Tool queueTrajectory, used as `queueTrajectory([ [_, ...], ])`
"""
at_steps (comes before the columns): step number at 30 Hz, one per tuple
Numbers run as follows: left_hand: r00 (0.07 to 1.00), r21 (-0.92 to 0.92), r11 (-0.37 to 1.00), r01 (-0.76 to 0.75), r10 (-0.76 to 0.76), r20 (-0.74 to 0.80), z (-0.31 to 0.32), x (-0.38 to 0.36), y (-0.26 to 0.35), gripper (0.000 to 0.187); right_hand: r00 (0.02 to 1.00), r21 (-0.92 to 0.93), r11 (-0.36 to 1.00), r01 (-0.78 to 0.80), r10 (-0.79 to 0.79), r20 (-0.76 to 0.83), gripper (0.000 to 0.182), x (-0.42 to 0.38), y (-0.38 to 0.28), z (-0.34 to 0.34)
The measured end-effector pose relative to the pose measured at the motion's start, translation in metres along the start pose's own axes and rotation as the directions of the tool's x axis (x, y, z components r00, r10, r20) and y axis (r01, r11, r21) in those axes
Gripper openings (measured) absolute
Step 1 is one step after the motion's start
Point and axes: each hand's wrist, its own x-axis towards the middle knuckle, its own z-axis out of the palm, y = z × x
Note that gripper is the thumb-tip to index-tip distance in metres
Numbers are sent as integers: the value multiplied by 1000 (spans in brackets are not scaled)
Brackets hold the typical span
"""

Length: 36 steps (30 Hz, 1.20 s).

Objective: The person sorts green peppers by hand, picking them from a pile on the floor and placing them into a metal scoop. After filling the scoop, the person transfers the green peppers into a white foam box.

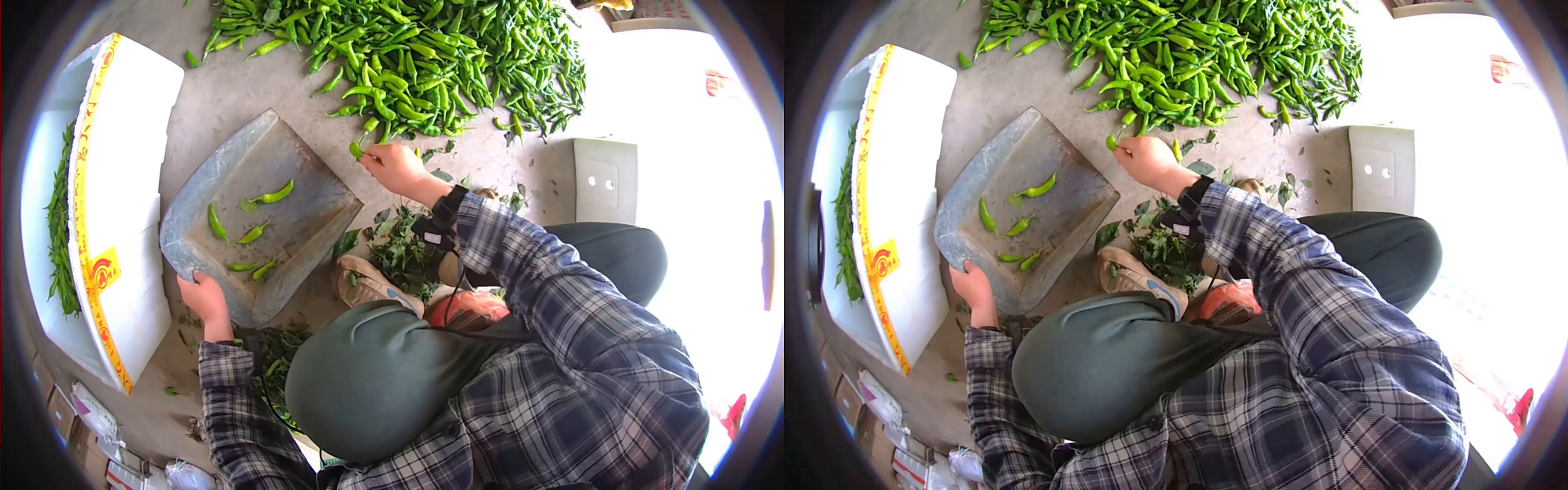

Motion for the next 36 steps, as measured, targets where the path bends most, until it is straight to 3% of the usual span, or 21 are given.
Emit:
queueTrajectory([
  [3,1000,6,1000,8,-8,-2,1,1,-1,35,999,64,997,42,-44,19,25,-10,-5,-13],
  [5,1000,8,1000,-2,2,-6,1,2,-3,35,996,268,962,-60,39,81,24,-19,-16,-15],
  [6,1000,11,1000,-11,11,-7,2,3,-3,35,998,214,976,48,-55,28,25,-22,-24,-14],
  [8,1000,17,1000,-13,13,-1,2,2,-5,35,979,247,954,172,-194,68,23,-33,-44,-4],
  [9,1000,28,1000,-10,10,-3,2,2,-5,35,981,244,955,167,-187,59,23,-39,-47,1],
  [11,999,16,999,-46,46,-5,2,3,-7,36,921,-7,927,374,-371,116,19,-48,-51,9],
  [13,997,3,998,-70,70,-19,4,4,-11,36,986,-291,946,145,-114,121,17,-32,-25,-4],
  [14,999,-48,999,-17,18,37,3,6,-13,36,995,-439,897,-61,89,42,17,-25,-10,-11],
  [15,995,-93,995,37,-28,93,2,8,-15,36,973,-369,900,-230,201,-115,23,-20,9,-15],
  [17,993,-163,985,59,-41,110,1,11,-16,36,958,-429,858,-281,223,-182,37,-12,67,1],
  [20,982,-254,960,115,-70,177,3,14,-21,36,970,-468,851,-239,226,-86,40,-16,88,2],
  [22,974,-277,949,153,-97,206,5,17,-31,35,960,-450,850,-275,270,-76,39,-31,52,-21],
  [25,986,-125,991,43,-22,164,7,16,-31,33,957,-436,852,-291,268,-115,34,-33,57,-17],
  [27,998,-10,1000,-28,29,53,7,12,-26,31,963,-264,927,-266,244,-115,28,-33,61,-19],
  [28,998,-7,1000,-25,25,54,5,10,-23,31,963,-265,927,-266,244,-111,28,-32,63,-20],
  [29,998,17,1000,-23,22,54,3,9,-19,31,955,-45,954,-297,296,-19,27,-30,64,-21],
  [30,998,42,999,-22,20,54,1,8,-16,30,943,174,927,-334,324,82,27,-27,63,-23],
  [31,998,41,999,-22,19,52,0,7,-13,30,943,174,927,-332,322,82,27,-26,62,-26],
  [33,998,35,998,-56,55,27,-1,5,-9,30,885,413,784,-463,431,175,26,-23,61,-33],
  [34,998,34,998,-57,56,27,-1,4,-9,30,885,413,784,-463,431,174,26,-21,71,-37],
  [36,999,54,998,-35,33,23,-1,4,-7,31,987,-37,988,-153,154,38,27,-18,94,-60],
])
